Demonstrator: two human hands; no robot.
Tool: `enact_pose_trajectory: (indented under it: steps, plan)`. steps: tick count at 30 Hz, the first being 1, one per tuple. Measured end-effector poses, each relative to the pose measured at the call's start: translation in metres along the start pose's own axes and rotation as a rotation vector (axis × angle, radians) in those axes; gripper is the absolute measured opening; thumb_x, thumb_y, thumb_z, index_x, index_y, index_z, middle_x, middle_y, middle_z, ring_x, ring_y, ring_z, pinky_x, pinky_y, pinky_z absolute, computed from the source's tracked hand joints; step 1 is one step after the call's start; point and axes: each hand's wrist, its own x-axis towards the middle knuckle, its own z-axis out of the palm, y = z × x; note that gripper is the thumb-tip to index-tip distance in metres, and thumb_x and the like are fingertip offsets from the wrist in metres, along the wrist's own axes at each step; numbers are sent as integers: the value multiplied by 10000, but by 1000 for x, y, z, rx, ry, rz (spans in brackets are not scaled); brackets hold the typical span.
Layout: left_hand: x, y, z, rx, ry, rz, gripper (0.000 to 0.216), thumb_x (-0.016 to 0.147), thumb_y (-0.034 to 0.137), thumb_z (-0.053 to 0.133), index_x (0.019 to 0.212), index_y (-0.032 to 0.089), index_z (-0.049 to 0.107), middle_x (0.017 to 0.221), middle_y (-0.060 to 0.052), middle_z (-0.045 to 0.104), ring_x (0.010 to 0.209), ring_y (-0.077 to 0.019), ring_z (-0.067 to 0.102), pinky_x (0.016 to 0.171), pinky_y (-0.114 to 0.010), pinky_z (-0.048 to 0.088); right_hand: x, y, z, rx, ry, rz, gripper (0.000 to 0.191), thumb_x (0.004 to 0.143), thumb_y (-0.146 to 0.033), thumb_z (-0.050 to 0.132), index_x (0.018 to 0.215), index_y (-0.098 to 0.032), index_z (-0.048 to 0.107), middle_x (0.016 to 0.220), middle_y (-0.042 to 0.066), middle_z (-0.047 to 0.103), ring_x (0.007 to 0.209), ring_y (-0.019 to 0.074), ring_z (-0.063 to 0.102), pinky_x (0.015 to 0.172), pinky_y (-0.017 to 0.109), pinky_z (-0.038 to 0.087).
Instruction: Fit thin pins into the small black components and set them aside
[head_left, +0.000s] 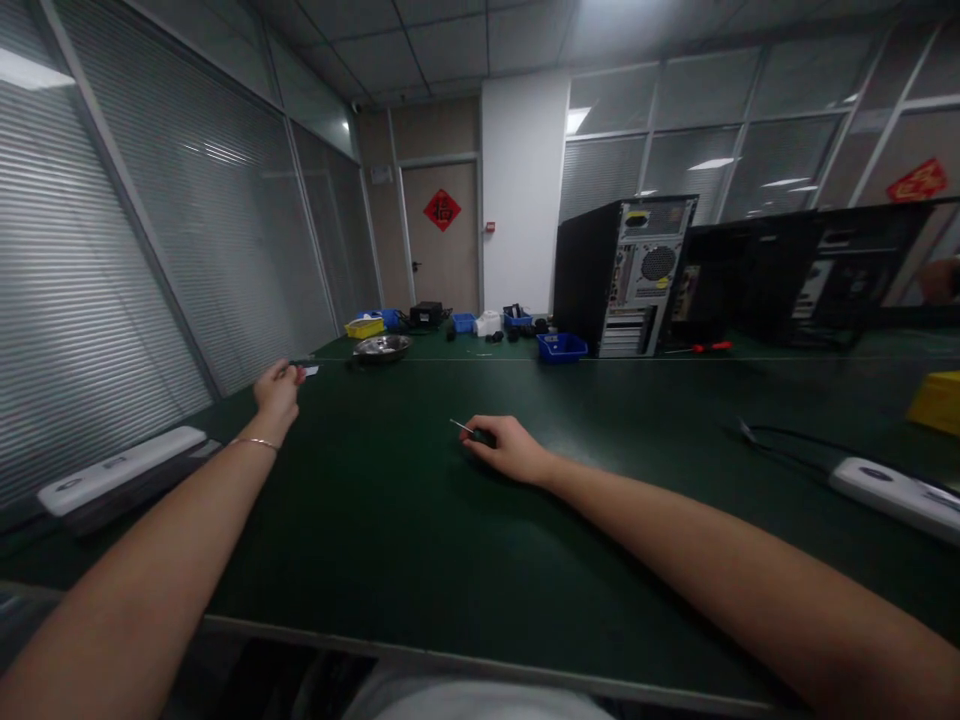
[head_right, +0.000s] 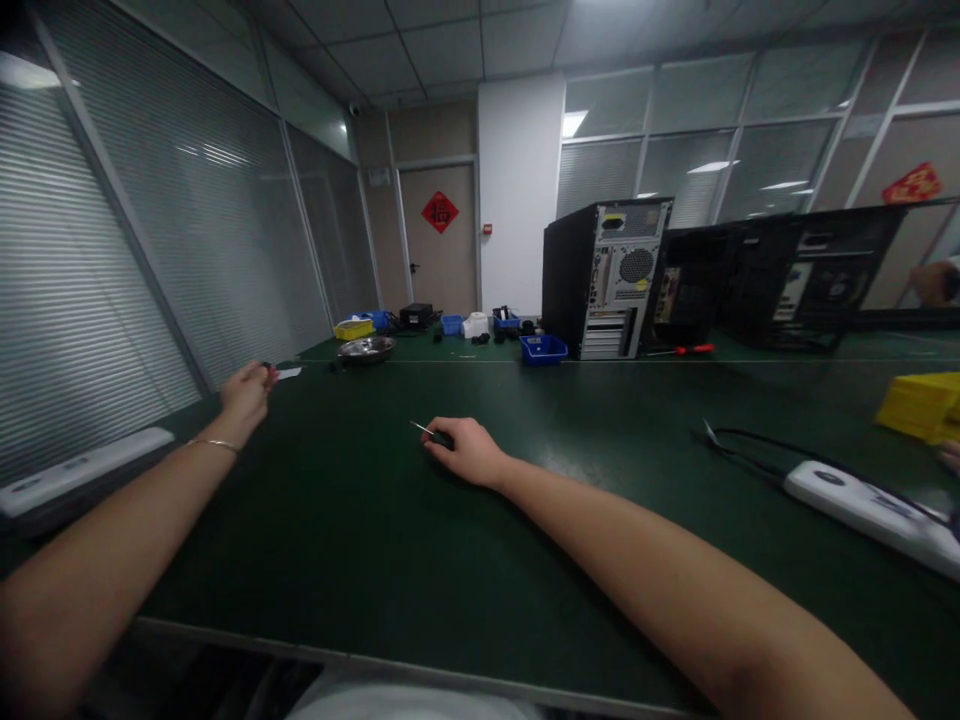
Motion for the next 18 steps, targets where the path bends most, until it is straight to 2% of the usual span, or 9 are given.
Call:
enact_pose_trajectory:
  steps: [2, 6, 10, 14, 18]
  plan:
    - [-11, -2, 11, -52, -96, -49, 237, 802, -40, 501, 1005, 50, 580, 695, -10, 573, 636, -69, 583, 688, -211, 502, 1, 1, 0, 7, -17, 3, 204, 849, -263, 536, 1014, -190, 630, 921, 32, 650, 763, 142, 576, 674, 260, 426]
    - [-38, -1, 34, -204, -424, -227, 332, 792, -45, 514, 1073, 93, 625, 883, -77, 637, 810, -102, 639, 850, -254, 509, 2, 4, 0, 46, -9, 6, 210, 851, -276, 534, 1020, -190, 625, 933, 33, 647, 775, 146, 577, 675, 262, 437]
    - [-81, 2, 60, -229, -764, -337, 357, 824, 3, 528, 1162, 107, 580, 1032, -120, 634, 968, -159, 632, 951, -330, 480, 1, 3, 0, 34, -1, -16, 202, 845, -266, 539, 1010, -194, 629, 906, 28, 646, 764, 145, 575, 682, 265, 427]
    - [-136, 10, 79, -202, -1102, -357, 345, 844, 102, 574, 1188, 97, 546, 1108, -154, 622, 1034, -203, 616, 992, -386, 446, -1, 0, 0, 11, 47, -4, 200, 846, -265, 538, 999, -177, 631, 876, 30, 651, 748, 140, 569, 681, 259, 413]
    - [-176, 25, 82, -147, -1384, -344, 423, 849, 211, 600, 1249, 110, 506, 1137, -173, 615, 1019, -231, 624, 966, -434, 453, -2, -1, 0, 1, 141, 19, 232, 877, -315, 499, 1015, -171, 619, 839, 28, 648, 694, 130, 553, 639, 247, 399]
